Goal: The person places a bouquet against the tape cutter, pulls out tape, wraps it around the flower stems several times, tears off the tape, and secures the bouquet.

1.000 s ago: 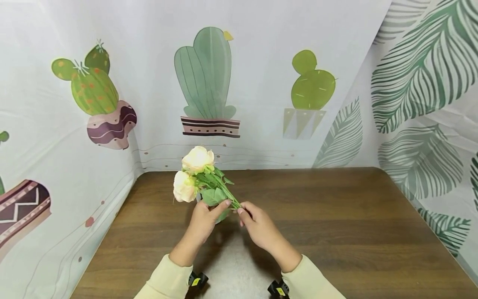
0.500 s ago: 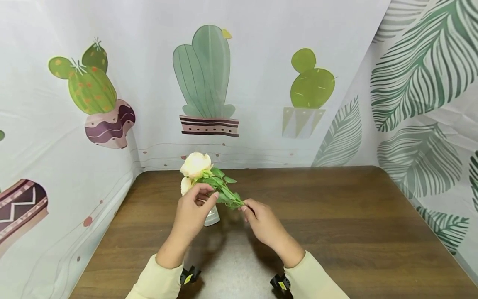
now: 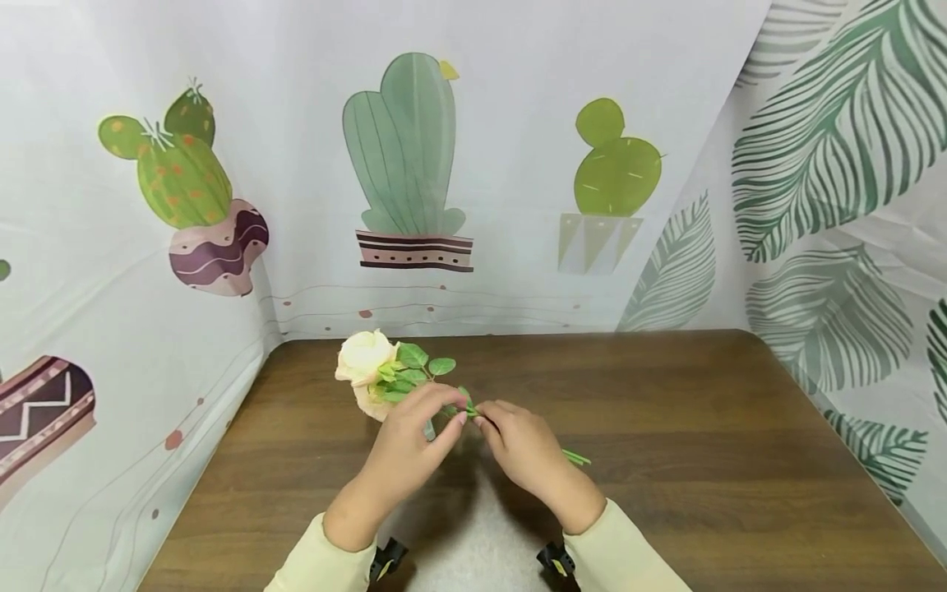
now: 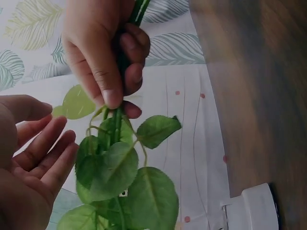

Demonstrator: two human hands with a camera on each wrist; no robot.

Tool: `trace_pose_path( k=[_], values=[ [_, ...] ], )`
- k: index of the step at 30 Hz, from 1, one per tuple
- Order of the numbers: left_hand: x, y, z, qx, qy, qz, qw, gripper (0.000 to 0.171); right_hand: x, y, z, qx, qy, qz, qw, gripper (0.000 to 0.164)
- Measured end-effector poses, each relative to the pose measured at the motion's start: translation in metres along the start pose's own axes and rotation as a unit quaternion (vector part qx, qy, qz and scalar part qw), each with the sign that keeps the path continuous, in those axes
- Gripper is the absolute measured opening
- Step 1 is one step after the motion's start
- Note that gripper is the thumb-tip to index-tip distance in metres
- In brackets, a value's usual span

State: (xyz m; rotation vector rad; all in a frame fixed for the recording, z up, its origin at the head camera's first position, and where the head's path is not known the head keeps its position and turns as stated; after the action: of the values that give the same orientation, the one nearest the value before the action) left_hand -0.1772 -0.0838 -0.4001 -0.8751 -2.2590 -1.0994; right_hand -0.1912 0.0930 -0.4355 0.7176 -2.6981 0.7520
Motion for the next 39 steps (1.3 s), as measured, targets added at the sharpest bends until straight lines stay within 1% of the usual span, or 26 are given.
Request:
trace_pose_path(
  k=[4,6,9,10,12,14,16,18,20,22,24,27,30,33,37,39],
  values=[
    [-0.001,0.003,0.002,0.008,-0.027,0.005,0.9996,0.022,-0.001,0.0,-0.004,-0.013,0.007,-0.041,0.999,0.019],
    [-0.001,0.005,0.003,0.014,-0.039,0.012,0.9991,0.025,-0.002,-0.001,-0.005,-0.017,0.006,-0.065,0.998,0.016],
    [0.0,0.005,0.003,0.036,-0.052,0.014,0.9979,0.032,-0.002,-0.005,-0.005,-0.023,0.008,-0.1,0.995,0.004],
    [0.0,0.005,0.003,0.048,-0.055,0.012,0.9972,0.035,-0.002,-0.007,-0.005,-0.025,0.014,-0.115,0.993,0.003],
    [0.0,0.004,0.002,0.078,-0.064,0.003,0.9949,0.037,-0.002,-0.01,-0.004,-0.039,0.031,-0.149,0.988,0.008],
    [-0.001,0.004,0.002,0.115,-0.084,-0.009,0.9897,0.035,-0.002,-0.011,-0.002,-0.058,0.053,-0.181,0.98,0.006],
    [-0.001,0.003,0.001,0.156,-0.115,-0.023,0.9807,0.032,-0.001,-0.011,0.0,-0.074,0.07,-0.205,0.973,0.004],
    [-0.002,0.003,0.001,0.183,-0.151,-0.041,0.9707,0.031,-0.001,-0.011,0.001,-0.084,0.076,-0.215,0.97,0.006],
    [-0.004,0.001,0.001,0.195,-0.183,-0.056,0.9619,0.032,-0.001,-0.011,0.002,-0.085,0.073,-0.212,0.971,0.006],
    [-0.005,-0.001,0.001,0.196,-0.206,-0.067,0.9564,0.029,-0.001,-0.01,0.001,-0.082,0.065,-0.203,0.974,0.007],
    [-0.006,-0.003,0.001,0.193,-0.217,-0.064,0.9547,0.027,0.0,-0.01,0.001,-0.075,0.058,-0.192,0.977,0.008],
    [-0.006,-0.005,-0.001,0.181,-0.222,-0.049,0.957,0.026,0.0,-0.01,0.0,-0.066,0.053,-0.179,0.98,0.008],
    [-0.006,-0.007,-0.003,0.159,-0.227,-0.043,0.9597,0.025,0.001,-0.01,0.0,-0.063,0.062,-0.179,0.98,0.011],
    [-0.006,-0.01,-0.006,0.135,-0.245,-0.057,0.9583,0.025,0.002,-0.008,0.0,-0.069,0.079,-0.189,0.976,0.015],
    [-0.006,-0.014,-0.008,0.104,-0.278,-0.086,0.9509,0.025,0.001,-0.005,0.002,-0.069,0.101,-0.203,0.972,0.02],
    [-0.006,-0.015,-0.009,0.091,-0.289,-0.094,0.9483,0.025,0.001,-0.003,0.003,-0.067,0.108,-0.21,0.97,0.022]
  ],
)
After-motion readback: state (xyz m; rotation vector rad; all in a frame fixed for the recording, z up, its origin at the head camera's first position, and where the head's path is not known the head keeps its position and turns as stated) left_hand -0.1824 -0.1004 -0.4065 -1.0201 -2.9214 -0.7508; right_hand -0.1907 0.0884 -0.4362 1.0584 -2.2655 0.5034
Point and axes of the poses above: each hand's wrist, its own x-axis towards the middle knuckle, its own z-axis out of the palm, y = z × x, the point moved 2 cm from there along x, towards the middle knuckle, and after that the axes turned 2 degrees about -x, right-handed, at the moved point
